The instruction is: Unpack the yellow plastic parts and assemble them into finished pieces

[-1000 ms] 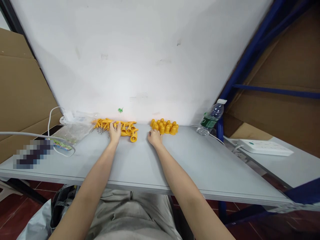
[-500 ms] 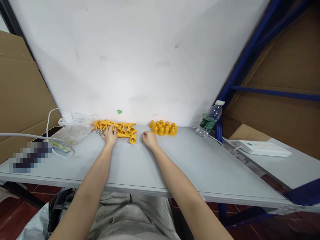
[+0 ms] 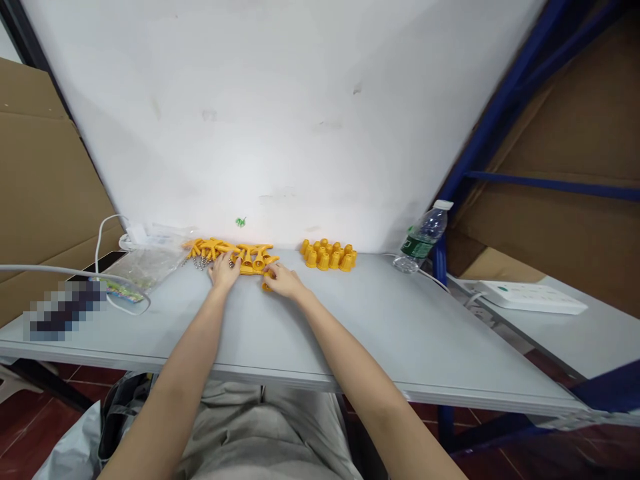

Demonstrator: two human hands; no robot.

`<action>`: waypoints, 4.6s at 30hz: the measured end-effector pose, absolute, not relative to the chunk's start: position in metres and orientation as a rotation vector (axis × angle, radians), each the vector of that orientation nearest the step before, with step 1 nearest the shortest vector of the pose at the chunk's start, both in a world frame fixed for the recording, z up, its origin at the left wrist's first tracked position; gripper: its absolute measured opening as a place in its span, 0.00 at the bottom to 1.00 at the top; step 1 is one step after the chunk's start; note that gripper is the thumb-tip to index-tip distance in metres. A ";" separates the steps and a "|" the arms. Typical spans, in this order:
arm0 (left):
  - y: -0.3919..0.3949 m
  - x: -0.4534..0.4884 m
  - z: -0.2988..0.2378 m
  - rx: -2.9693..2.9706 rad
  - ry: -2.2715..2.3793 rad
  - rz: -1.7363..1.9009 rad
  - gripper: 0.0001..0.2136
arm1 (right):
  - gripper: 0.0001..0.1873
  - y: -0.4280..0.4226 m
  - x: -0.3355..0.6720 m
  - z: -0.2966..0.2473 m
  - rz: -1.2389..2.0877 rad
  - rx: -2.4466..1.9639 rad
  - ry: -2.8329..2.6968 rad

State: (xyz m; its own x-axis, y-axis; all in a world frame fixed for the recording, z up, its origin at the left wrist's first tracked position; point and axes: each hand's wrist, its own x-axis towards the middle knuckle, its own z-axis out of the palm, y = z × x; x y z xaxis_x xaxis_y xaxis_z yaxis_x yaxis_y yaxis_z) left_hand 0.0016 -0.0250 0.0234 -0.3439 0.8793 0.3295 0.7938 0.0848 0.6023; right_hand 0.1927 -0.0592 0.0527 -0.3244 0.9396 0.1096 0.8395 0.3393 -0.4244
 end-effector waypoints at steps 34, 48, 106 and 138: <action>-0.051 0.043 0.041 2.465 1.790 1.174 0.22 | 0.18 -0.047 0.197 0.051 0.382 -1.220 -1.662; -0.052 0.034 0.045 2.327 1.871 1.203 0.21 | 0.17 -0.047 0.211 0.054 -0.008 -1.476 -2.277; -0.058 0.041 0.053 1.959 2.044 1.271 0.15 | 0.12 -0.033 0.224 0.038 -0.150 -1.445 -1.990; -0.031 0.026 0.031 1.662 1.625 1.873 0.21 | 0.22 -0.018 0.262 0.024 0.347 -1.891 -1.169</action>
